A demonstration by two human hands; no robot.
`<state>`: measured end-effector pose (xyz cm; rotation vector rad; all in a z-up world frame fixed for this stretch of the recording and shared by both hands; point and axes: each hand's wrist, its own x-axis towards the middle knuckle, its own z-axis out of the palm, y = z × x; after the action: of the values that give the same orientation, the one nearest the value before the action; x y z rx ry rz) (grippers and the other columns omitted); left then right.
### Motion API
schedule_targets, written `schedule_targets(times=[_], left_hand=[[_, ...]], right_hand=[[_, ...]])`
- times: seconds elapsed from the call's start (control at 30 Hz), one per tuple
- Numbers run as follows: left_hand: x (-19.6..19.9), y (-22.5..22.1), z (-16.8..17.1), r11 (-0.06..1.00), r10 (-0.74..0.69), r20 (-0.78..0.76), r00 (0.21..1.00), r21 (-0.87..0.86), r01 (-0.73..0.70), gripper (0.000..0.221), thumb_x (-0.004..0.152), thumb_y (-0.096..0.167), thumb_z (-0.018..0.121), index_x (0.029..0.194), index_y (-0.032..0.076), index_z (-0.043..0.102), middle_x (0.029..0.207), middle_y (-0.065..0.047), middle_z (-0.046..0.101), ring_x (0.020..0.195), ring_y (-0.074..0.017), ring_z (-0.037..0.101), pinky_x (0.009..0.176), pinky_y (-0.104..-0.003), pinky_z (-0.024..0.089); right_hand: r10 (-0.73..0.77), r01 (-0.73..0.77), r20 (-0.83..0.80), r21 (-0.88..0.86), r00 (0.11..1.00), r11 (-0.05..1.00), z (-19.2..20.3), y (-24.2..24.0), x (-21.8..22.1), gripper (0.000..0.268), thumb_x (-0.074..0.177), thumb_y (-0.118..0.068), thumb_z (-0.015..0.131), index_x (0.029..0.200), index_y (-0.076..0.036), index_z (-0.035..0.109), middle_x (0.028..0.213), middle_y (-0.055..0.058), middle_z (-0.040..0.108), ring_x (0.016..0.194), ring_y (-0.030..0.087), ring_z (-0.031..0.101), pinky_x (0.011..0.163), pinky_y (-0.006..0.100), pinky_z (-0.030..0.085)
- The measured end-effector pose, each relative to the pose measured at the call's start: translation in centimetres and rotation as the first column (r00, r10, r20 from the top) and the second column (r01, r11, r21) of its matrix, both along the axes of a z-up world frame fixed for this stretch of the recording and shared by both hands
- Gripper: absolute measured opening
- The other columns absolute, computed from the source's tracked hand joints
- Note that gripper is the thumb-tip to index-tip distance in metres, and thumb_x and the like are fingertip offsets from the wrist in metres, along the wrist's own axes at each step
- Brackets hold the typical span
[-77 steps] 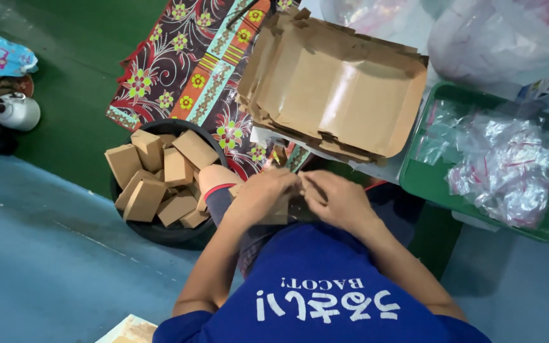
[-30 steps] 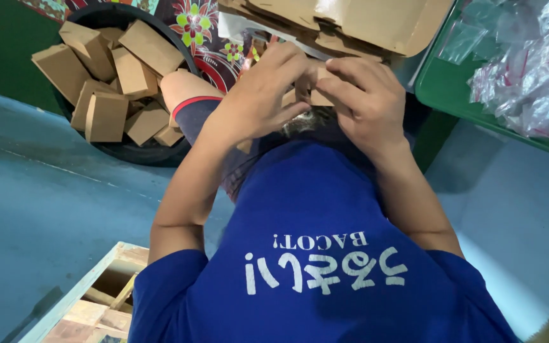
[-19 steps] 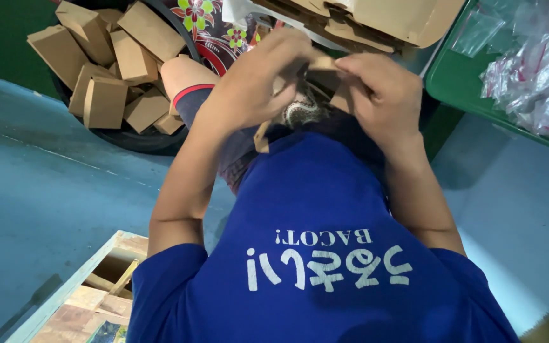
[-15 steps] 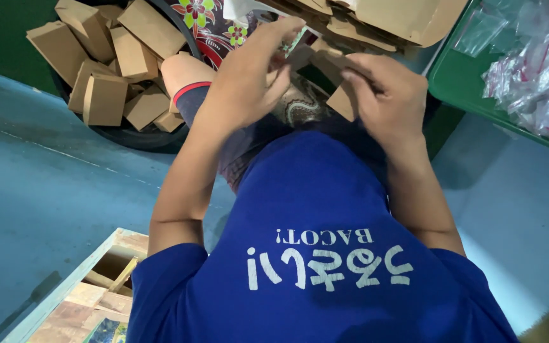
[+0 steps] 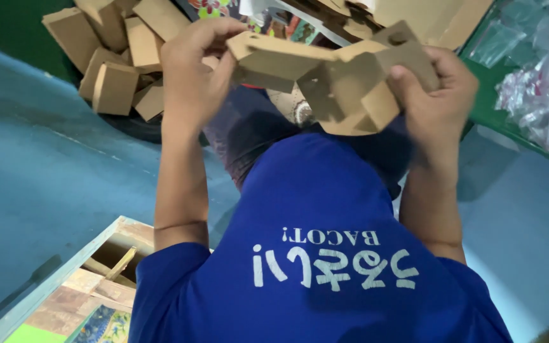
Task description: Assembling small cardboard boxes by folding flat templates
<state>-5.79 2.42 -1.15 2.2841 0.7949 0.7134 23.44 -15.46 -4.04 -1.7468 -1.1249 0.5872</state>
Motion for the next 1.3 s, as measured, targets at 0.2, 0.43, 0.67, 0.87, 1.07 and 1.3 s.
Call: schedule_targets(times=[0.2,0.43,0.67,0.87,1.07,1.3], left_hand=[[1.8,-0.5,1.3,0.988,0.084,0.208,0.974,-0.143,-0.055,0.009,0.107,0.001,0.063,0.102,0.003,0.07,0.089,-0.009,0.065,0.078,-0.0183,0.058,0.066,-0.029,0.044],[4.9,-0.8,2.7,0.943,-0.33,0.136,0.934,0.078,0.323,0.01,0.112,0.009,0.063,0.115,0.012,0.072,0.091,-0.006,0.068,0.078,-0.022,0.063,0.069,-0.033,0.048],[3.9,1.2,4.1,0.922,-0.371,-0.066,0.926,0.097,0.376,0.045,0.102,0.029,0.089,0.132,0.011,0.061,0.107,-0.008,0.066,0.097,-0.0266,0.064,0.078,-0.037,0.05],[3.6,0.3,2.7,0.95,-0.053,0.289,0.956,-0.28,0.138,0.015,0.102,-0.011,0.071,0.112,0.001,0.071,0.098,-0.009,0.071,0.078,-0.0136,0.064,0.07,-0.025,0.053],[3.8,-0.4,0.9,0.887,0.04,0.167,0.985,-0.46,0.042,0.054,0.093,0.022,0.083,0.139,0.02,0.054,0.134,-0.002,0.063,0.13,-0.0197,0.064,0.102,-0.035,0.054],[4.3,-2.0,2.0,0.877,-0.102,0.06,0.993,-0.465,0.118,0.05,0.095,0.006,0.07,0.141,0.014,0.052,0.127,-0.004,0.064,0.092,-0.0156,0.063,0.081,-0.028,0.052]], right_hand=[[0.079,-0.069,0.066,-0.139,0.995,0.988,2.9,0.3,-0.6,0.026,0.096,-0.002,0.081,0.121,0.002,0.074,0.111,0.011,0.074,0.098,0.018,0.066,0.078,0.029,0.052],[0.363,-0.365,0.44,-0.082,0.822,0.927,4.7,2.3,-2.6,0.094,0.089,-0.041,0.098,0.15,0.006,0.043,0.151,0.027,0.051,0.141,0.046,0.049,0.119,0.055,0.04],[0.274,-0.305,0.257,0.09,0.927,0.948,3.9,2.6,-2.8,0.019,0.103,0.016,0.065,0.109,0.004,0.078,0.095,0.013,0.073,0.082,0.024,0.066,0.073,0.035,0.048],[-0.032,0.035,-0.058,0.054,0.998,0.998,0.2,1.4,-0.7,0.014,0.098,0.0,0.079,0.093,-0.002,0.066,0.091,0.003,0.061,0.09,0.016,0.056,0.076,0.035,0.046],[0.006,0.097,-0.337,0.289,0.941,0.952,1.5,2.5,-1.1,0.043,0.111,-0.03,0.071,0.139,-0.002,0.055,0.137,0.016,0.063,0.131,0.032,0.062,0.116,0.046,0.054],[0.032,0.189,-0.562,0.33,0.826,0.925,-1.0,1.4,0.1,0.044,0.11,-0.028,0.073,0.14,-0.001,0.055,0.14,0.015,0.061,0.135,0.031,0.058,0.121,0.048,0.051]])
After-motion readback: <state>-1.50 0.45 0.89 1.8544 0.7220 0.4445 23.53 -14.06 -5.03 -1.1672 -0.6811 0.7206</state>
